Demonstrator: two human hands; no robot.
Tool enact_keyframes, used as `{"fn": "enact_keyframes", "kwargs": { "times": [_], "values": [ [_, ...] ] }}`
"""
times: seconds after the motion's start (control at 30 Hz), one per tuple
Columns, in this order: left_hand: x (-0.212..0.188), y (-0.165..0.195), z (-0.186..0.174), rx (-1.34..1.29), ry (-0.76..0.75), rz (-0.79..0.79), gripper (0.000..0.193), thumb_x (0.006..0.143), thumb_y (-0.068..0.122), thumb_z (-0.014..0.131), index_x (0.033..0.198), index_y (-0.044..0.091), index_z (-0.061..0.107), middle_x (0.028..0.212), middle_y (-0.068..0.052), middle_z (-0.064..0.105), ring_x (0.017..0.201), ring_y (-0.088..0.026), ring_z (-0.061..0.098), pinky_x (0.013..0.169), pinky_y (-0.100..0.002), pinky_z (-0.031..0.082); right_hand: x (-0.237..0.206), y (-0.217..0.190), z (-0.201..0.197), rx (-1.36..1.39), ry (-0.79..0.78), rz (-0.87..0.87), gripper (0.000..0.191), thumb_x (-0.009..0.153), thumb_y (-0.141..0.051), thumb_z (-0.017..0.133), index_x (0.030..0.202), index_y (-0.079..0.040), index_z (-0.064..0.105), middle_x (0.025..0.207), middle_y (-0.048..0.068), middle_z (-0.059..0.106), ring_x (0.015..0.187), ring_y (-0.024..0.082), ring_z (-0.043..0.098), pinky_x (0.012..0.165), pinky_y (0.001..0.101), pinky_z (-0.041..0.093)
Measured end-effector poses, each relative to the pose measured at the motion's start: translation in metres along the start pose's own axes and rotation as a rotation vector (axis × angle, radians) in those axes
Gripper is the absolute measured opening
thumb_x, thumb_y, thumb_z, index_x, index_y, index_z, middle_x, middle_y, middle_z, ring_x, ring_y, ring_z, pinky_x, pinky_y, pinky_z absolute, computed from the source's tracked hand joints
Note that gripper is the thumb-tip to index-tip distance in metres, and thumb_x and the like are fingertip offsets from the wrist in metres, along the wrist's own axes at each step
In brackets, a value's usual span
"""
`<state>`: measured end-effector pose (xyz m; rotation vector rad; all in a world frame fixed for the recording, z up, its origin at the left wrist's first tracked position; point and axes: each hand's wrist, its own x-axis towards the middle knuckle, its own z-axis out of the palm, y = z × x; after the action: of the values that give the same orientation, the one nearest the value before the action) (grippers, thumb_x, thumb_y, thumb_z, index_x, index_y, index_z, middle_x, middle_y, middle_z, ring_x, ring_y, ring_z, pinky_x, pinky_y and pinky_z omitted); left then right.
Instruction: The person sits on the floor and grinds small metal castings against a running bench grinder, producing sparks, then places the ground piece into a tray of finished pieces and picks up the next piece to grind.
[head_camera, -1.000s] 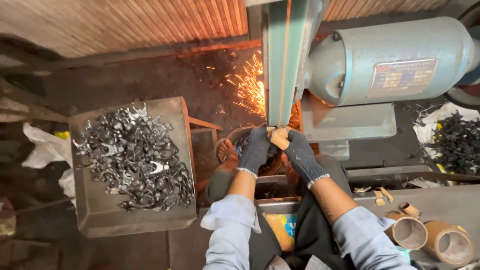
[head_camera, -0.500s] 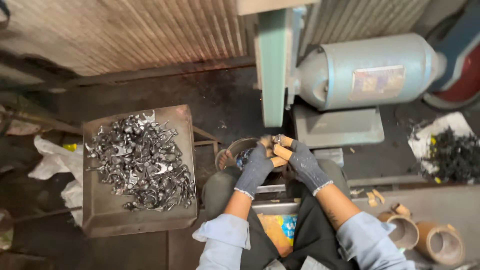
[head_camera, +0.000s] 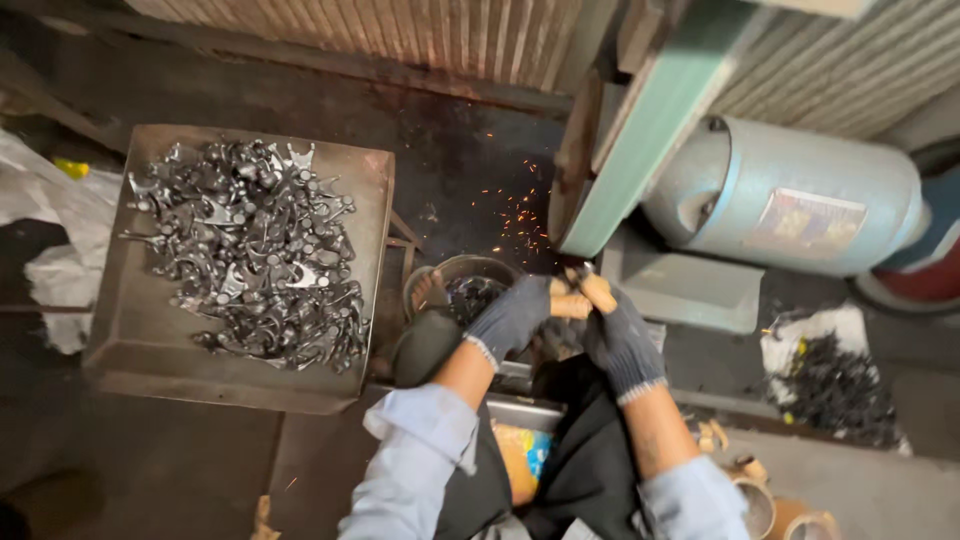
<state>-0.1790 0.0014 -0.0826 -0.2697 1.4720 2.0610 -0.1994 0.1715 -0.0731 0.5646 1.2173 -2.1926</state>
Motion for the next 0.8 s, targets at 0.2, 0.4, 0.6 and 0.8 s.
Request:
{"fn": "enact_keyframes", "kwargs": {
  "times": [0.2, 0.4, 0.6, 0.8],
  "values": [
    [0.008, -0.005, 0.022, -0.184, 0.0, 0.36, 0.034, 0.1, 0.033, 0.069, 0.093, 0.0, 0.07, 0.088, -0.002, 0.071, 0.078, -0.008, 0.063, 0.072, -0.025, 0.051, 0.012, -0.003, -0.01, -0.108, 0.071, -0.289, 0.03, 0.1, -0.031, 0.07, 0.107, -0.003, 0.065, 0.088, 0.005, 0.064, 0.071, 0.012, 0.059, 0.061, 0.0261, 0.046],
    [0.006, 0.008, 0.032, -0.097, 0.098, 0.403, 0.032, 0.096, 0.032, 0.07, 0.101, 0.001, 0.073, 0.085, -0.007, 0.073, 0.077, -0.016, 0.067, 0.067, -0.035, 0.054, 0.025, 0.0, 0.001, -0.26, 0.395, -0.192, 0.027, 0.093, -0.041, 0.066, 0.105, -0.016, 0.064, 0.085, 0.003, 0.059, 0.058, 0.013, 0.053, 0.048, 0.0295, 0.042],
    [-0.047, 0.043, -0.064, 1.016, 0.477, 0.479, 0.042, 0.085, 0.044, 0.061, 0.103, 0.007, 0.071, 0.093, -0.024, 0.073, 0.088, -0.045, 0.069, 0.076, -0.058, 0.053, -0.022, 0.011, 0.018, -0.67, 0.207, -0.532, 0.04, 0.103, -0.032, 0.07, 0.135, -0.006, 0.067, 0.118, 0.012, 0.067, 0.101, 0.017, 0.062, 0.09, 0.0321, 0.05],
    [-0.068, 0.066, -0.234, 2.021, 1.153, 0.262, 0.011, 0.084, 0.019, 0.061, 0.084, 0.017, 0.072, 0.078, -0.006, 0.073, 0.081, -0.026, 0.071, 0.07, -0.047, 0.056, -0.075, 0.024, 0.05, -1.078, -0.213, -0.283, 0.042, 0.091, -0.028, 0.069, 0.125, -0.004, 0.072, 0.12, 0.012, 0.078, 0.115, 0.019, 0.068, 0.1, 0.0305, 0.049]
  ]
}}
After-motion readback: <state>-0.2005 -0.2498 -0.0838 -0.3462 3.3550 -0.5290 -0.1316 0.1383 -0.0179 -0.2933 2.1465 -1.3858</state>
